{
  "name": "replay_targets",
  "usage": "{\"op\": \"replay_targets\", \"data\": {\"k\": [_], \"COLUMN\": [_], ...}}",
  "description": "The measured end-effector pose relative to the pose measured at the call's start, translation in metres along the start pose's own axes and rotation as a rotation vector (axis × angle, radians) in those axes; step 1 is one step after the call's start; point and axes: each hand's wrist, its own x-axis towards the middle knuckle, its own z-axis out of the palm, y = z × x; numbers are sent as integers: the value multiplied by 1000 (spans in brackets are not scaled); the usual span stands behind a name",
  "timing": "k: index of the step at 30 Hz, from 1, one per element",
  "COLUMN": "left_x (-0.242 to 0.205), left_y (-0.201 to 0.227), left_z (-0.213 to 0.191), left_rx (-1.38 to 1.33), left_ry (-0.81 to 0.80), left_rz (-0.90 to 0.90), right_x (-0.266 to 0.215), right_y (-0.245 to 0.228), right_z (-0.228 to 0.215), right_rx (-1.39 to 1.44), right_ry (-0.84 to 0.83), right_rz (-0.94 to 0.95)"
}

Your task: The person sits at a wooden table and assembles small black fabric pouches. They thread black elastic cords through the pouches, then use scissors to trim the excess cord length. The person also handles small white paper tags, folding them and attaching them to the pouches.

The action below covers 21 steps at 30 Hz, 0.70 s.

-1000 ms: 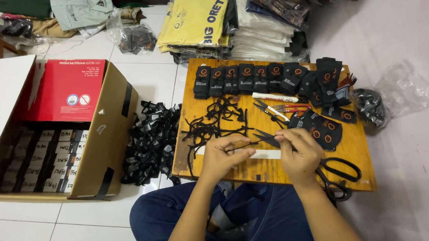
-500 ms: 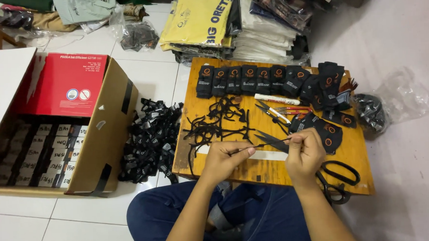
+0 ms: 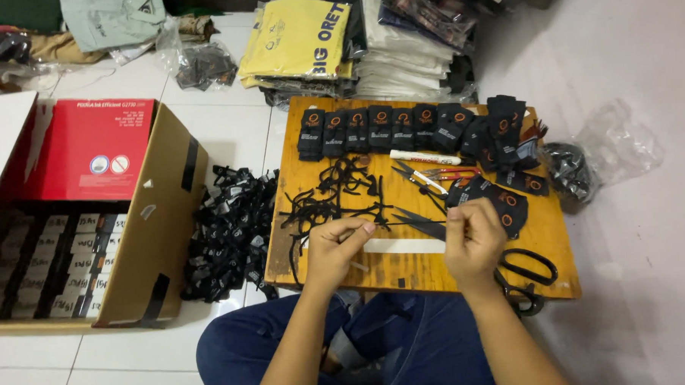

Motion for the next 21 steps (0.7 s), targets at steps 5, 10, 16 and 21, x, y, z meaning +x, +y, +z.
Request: {"op": "replay_targets", "data": {"k": [5, 10, 16, 21], "left_x": [-2, -4, -5, -5], "left_y": [7, 10, 6, 3], "left_z": [1, 6, 6, 7], "left_rx": [-7, 12, 96, 241], "left_ry": [-19, -43, -28, -64], "left_rz": [-3, -6, 8, 130], "right_x": [20, 39, 28, 26], "right_y": [14, 17, 43, 51], "right_z": [-42, -67, -72, -74], "right_rx": [-289, -481, -525, -364], "right_ry": [-124, -500, -439, -216], "right_rz": [-21, 135, 174, 105]}}
